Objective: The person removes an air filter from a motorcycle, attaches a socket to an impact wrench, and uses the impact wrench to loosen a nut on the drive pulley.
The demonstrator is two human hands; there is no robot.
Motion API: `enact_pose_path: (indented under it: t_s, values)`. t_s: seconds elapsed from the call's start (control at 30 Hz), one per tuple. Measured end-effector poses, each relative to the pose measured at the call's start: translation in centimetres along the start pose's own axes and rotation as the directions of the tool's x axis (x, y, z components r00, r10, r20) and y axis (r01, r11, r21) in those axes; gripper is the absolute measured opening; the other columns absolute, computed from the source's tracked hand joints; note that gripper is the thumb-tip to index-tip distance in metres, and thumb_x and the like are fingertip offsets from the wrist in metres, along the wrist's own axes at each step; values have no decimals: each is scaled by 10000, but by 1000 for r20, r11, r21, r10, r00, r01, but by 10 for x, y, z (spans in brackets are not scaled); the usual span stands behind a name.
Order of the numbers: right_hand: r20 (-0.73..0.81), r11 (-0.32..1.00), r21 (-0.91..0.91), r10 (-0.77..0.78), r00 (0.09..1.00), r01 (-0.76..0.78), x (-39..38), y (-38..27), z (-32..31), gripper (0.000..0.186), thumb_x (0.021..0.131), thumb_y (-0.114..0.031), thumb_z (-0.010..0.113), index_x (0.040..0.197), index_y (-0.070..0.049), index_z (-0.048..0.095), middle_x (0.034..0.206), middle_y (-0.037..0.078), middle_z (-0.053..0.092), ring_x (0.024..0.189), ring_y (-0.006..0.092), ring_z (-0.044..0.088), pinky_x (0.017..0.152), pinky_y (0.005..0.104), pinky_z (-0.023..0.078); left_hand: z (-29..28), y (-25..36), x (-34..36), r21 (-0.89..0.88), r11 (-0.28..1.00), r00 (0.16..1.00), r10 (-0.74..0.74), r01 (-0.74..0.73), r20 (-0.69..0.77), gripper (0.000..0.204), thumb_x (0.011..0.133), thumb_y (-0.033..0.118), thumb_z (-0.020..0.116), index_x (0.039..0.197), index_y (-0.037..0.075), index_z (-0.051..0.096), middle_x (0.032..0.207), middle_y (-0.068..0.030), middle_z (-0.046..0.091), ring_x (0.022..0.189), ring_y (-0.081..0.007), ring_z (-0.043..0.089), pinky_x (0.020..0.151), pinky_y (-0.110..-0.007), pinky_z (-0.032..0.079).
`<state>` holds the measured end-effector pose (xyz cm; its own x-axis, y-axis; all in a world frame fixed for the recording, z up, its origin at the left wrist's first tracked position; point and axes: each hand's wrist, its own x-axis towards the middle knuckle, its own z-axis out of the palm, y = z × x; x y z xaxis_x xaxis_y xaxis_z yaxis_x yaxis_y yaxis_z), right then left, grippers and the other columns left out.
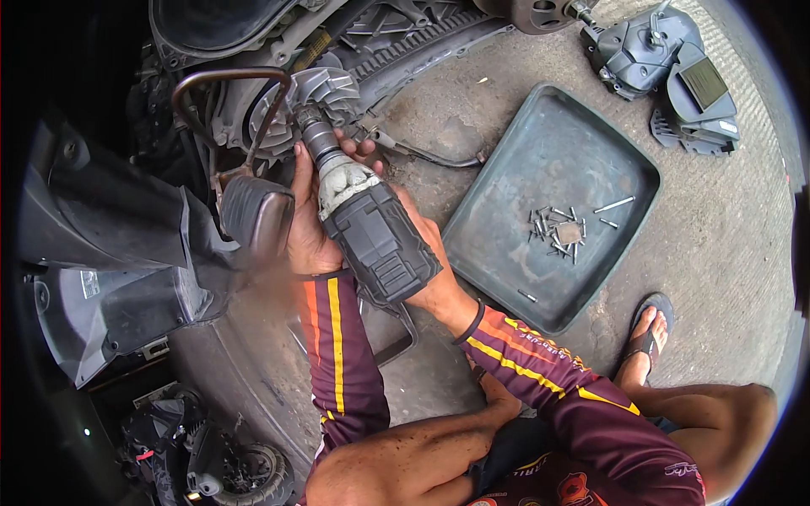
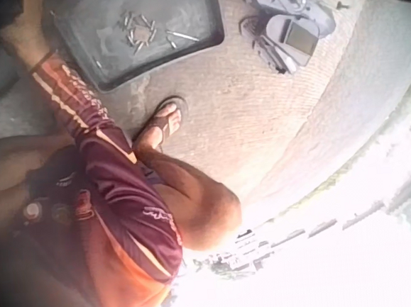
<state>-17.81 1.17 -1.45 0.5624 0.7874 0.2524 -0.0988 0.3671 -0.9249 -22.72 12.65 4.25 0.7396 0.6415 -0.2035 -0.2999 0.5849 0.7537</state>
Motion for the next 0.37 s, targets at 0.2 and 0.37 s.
enact_pose_path:
  t_s: [0.2, 0.37]
  values:
    - [-37, 998, 60, -29, 999, 31, 5, 5, -4, 613, 712, -166, 700, 1216, 2, 394, 971, 206, 620, 893, 368, 642, 742, 376, 498, 3, -1, 3, 27, 1000, 1000, -3, 3, 2, 422, 971, 425, 366, 1142, 56, 482, 943, -35, 535, 1056, -201, 517, 990, -418, 411]
    - [26, 995, -83, 64, 998, -62, 8, 0, -7, 603, 760, -184, 663, 1272, -19, 390, 1116, 207, 602, 1029, 361, 610, 874, 369, 470, 3, 6, 4, 52, 999, 1000, -3, 4, -14, 488, 954, 475, 368, 1189, 53, 435, 963, -50, 534, 1047, -233, 520, 1002, -457, 395]
